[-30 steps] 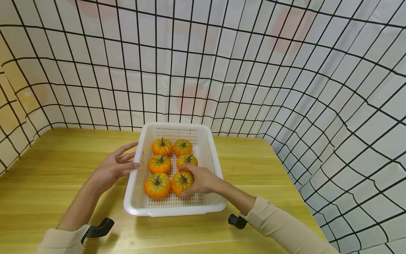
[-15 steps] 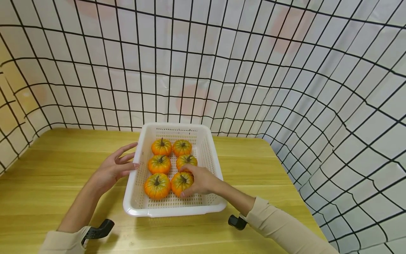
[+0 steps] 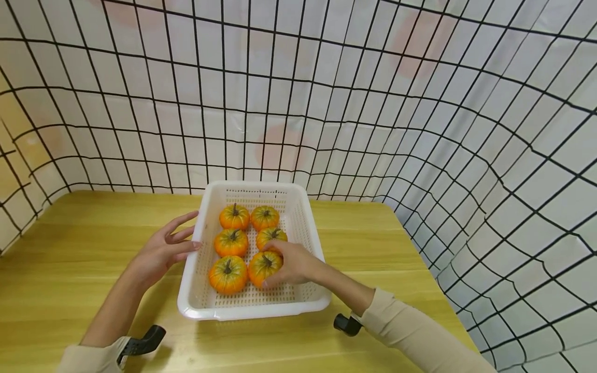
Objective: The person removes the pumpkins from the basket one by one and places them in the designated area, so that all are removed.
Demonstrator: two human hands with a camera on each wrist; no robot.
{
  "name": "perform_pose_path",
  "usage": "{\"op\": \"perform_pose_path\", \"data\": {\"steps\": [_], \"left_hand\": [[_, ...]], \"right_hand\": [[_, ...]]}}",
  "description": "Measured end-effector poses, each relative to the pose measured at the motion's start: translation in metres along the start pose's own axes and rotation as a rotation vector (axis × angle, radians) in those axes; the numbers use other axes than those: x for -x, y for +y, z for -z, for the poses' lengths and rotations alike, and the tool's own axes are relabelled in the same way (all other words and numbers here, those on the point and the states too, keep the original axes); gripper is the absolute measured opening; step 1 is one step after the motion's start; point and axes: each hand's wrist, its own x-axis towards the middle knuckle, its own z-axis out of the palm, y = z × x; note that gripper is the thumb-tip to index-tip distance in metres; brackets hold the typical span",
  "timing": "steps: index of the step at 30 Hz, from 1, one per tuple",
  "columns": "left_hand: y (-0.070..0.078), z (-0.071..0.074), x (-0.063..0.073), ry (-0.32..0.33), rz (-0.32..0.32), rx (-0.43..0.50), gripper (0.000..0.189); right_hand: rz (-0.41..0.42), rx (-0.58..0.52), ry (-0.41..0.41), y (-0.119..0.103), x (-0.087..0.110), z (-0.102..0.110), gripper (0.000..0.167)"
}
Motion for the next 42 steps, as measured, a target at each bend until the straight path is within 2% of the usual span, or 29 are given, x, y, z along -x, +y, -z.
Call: {"op": "perform_pose_path", "data": {"steps": [10,18,32,42], "left_hand": [[0.001,0.002,-0.001,-0.009,-0.014,0.060,0.078],[0.001,0.003,0.000,-0.023,-0.020,0.093,0.079],[0.002,0.001,0.000,-0.020,-0.016,0.096,0.080],[-0.001,0.003,-0.001,-0.032,-0.035,0.107,0.079]], "right_hand": [[-0.004,-0.009,0.033,-0.002,0.001,0.011,0.077],[0.030,-0.023,0.069,-0.004,0.002,0.022,0.077],[-0.025,-0.057,0.175,-0.006,0.008,0.060,0.076],[-0.052,-0.051,0.246,0.001,0.011,0.075,0.079]]}}
